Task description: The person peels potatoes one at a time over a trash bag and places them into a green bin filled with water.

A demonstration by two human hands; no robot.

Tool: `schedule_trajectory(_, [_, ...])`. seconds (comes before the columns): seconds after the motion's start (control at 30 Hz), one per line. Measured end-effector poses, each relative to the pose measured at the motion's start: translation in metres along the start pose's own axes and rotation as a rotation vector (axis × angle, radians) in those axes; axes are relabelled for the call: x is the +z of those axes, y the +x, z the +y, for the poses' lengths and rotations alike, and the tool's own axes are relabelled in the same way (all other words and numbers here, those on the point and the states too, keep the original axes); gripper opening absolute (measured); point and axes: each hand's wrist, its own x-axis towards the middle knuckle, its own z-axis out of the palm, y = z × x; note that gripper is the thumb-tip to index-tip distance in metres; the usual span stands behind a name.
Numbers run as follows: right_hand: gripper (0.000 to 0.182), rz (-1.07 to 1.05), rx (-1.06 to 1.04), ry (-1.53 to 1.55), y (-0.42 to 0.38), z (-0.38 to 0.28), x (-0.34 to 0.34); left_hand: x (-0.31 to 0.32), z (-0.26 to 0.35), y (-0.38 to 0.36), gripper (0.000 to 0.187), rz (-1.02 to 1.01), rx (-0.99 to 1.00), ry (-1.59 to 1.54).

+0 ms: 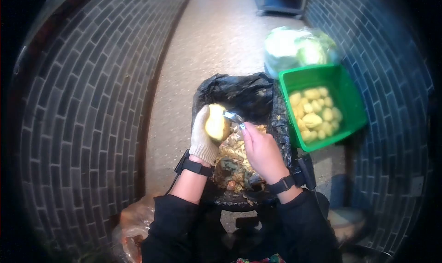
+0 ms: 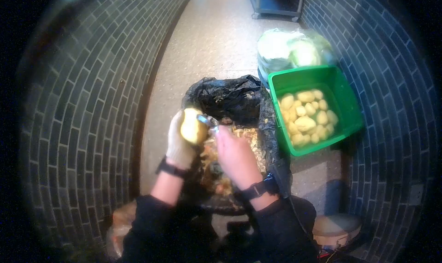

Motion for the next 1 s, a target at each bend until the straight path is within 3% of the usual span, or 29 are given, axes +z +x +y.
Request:
schedule_trajectory(0.13, [0.024, 0.044, -0.110, -0.064, -0.013, -0.005, 0.022, -0.009, 0.000, 0.010, 0.052, 0.128, 0.075, -0.121])
schedule_trajectory(0.2, [0.024, -0.084, -0.058, -0.102, -0.019, -0.011, 0.027, -0.009, 0.007, 0.009, 0.054, 0.204, 0.102, -0.178])
schedule_trajectory(0.27, [0.024, -0.053, -0.110, -0.055, -0.023, -0.012, 0.035, -0.004, 0.012, 0.006, 0.056, 0.233, 0.148, -0.146])
schedule_trajectory(0.33, [0.025, -0.211, -0.002, -0.053, -0.026, -0.016, 0.037, -0.007, 0.015, 0.009, 0.055, 0.220, 0.106, -0.284])
schedule_trajectory(0.4, [0.024, -0.116, -0.064, 0.012, -0.022, -0.008, 0.037, -0.008, 0.015, 0.009, 0.054, 0.228, 0.095, -0.249])
schedule_trajectory(0.47, [0.023, -0.153, 0.069, -0.010, -0.009, -0.011, 0.018, -0.009, 0.014, 0.009, 0.053, 0.238, 0.091, -0.222])
schedule_trajectory(0.6, [0.024, 0.112, -0.069, 0.062, 0.006, 0.007, 0.005, -0.008, 0.007, 0.007, 0.047, 0.093, 0.050, -0.152])
schedule_trajectory(0.7, [0.023, 0.125, -0.055, 0.057, 0.009, 0.008, -0.002, -0.005, 0.001, 0.002, 0.039, -0.079, 0.022, 0.018])
schedule_trajectory(0.8, [0.023, 0.099, -0.071, 0.017, 0.004, 0.003, 0.002, -0.007, -0.004, 0.002, 0.037, -0.034, 0.102, 0.071])
schedule_trajectory(1.0, [0.023, -0.005, -0.124, -0.231, -0.019, -0.005, 0.038, -0.037, -0.009, 0.033, 0.049, 0.159, 0.103, -0.126])
